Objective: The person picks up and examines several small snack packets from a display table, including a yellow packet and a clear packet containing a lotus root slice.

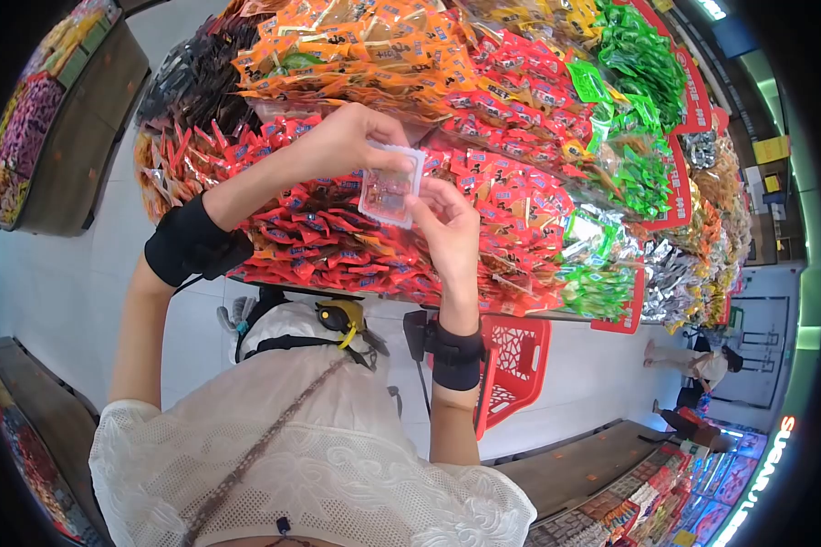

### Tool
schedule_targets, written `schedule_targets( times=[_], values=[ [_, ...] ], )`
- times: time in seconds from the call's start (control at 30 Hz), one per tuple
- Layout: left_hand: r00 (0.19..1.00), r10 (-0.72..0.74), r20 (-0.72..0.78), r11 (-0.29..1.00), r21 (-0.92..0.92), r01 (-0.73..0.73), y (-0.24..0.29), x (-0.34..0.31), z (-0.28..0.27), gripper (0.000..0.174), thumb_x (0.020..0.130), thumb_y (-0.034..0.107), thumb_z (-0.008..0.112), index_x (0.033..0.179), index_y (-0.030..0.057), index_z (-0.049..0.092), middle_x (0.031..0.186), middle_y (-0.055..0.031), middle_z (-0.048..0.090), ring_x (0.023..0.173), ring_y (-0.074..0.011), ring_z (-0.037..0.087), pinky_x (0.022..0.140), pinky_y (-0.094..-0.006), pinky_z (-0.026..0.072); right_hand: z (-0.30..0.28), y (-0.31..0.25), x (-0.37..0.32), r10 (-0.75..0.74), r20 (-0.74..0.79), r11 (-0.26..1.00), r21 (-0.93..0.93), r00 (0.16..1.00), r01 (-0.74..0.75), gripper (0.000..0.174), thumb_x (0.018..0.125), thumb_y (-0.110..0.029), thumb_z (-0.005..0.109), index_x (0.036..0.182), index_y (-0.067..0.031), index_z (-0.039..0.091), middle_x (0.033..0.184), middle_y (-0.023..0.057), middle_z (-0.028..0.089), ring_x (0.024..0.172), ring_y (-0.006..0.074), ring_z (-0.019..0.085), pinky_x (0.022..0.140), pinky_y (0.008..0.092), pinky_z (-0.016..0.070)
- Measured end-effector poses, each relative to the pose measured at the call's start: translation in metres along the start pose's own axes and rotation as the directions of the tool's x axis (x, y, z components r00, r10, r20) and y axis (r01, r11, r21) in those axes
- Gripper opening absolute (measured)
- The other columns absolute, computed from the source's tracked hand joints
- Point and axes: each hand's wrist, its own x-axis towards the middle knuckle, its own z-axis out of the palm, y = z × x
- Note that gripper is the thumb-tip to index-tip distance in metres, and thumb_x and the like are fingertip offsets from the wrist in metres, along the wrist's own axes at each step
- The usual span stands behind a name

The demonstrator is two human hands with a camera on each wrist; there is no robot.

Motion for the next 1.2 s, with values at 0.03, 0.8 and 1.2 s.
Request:
schedule_targets(
  times=[0.03, 0.8, 1.2],
  values=[
    [0.999, 0.038, 0.021, 0.998, 0.054, -0.04, 0.003, 0.0, 0.002, 0.022, 0.073, 0.021, 0.068, 0.081, 0.0012, 0.063, 0.074, -0.0034, 0.063, 0.066, -0.0078, 0.055, 0.062, -0.0245, 0.0439, -0.001, 0.0, -0.001, 0.046, 0.021, 0.999, -0.005, 0.999, -0.046, 0.021, 0.08, -0.001, 0.057, 0.101, 0.0032, 0.053, 0.091, 0.0086, 0.061, 0.076, 0.0093, 0.058, 0.067, 0.0212, 0.0464],
    [0.952, -0.283, -0.118, 0.813, -0.556, 0.173, -0.01, -0.044, 0.013, 0.03, 0.079, 0.021, 0.064, 0.095, -0.0043, 0.06, 0.083, -0.0069, 0.063, 0.072, -0.0097, 0.058, 0.062, -0.0241, 0.0474, 0.014, 0.0, -0.018, 0.002, 0.12, 0.984, 0.176, 0.993, -0.024, 0.036, 0.075, 0.007, 0.059, 0.109, 0.0053, 0.047, 0.101, 0.0114, 0.058, 0.091, 0.0155, 0.056, 0.08, 0.0271, 0.0458],
    [0.937, -0.349, 0.004, 0.716, -0.645, 0.269, -0.003, -0.047, 0.012, 0.025, 0.081, 0.02, 0.061, 0.094, -0.002, 0.06, 0.086, -0.0066, 0.062, 0.076, -0.0116, 0.059, 0.068, -0.0254, 0.0489, 0.01, 0.004, -0.022, -0.113, 0.135, 0.982, 0.167, 0.984, 0.089, 0.03, 0.075, 0.005, 0.061, 0.103, 0.0049, 0.051, 0.097, 0.0106, 0.06, 0.089, 0.0142, 0.057, 0.076, 0.0254, 0.0459]
  ],
)
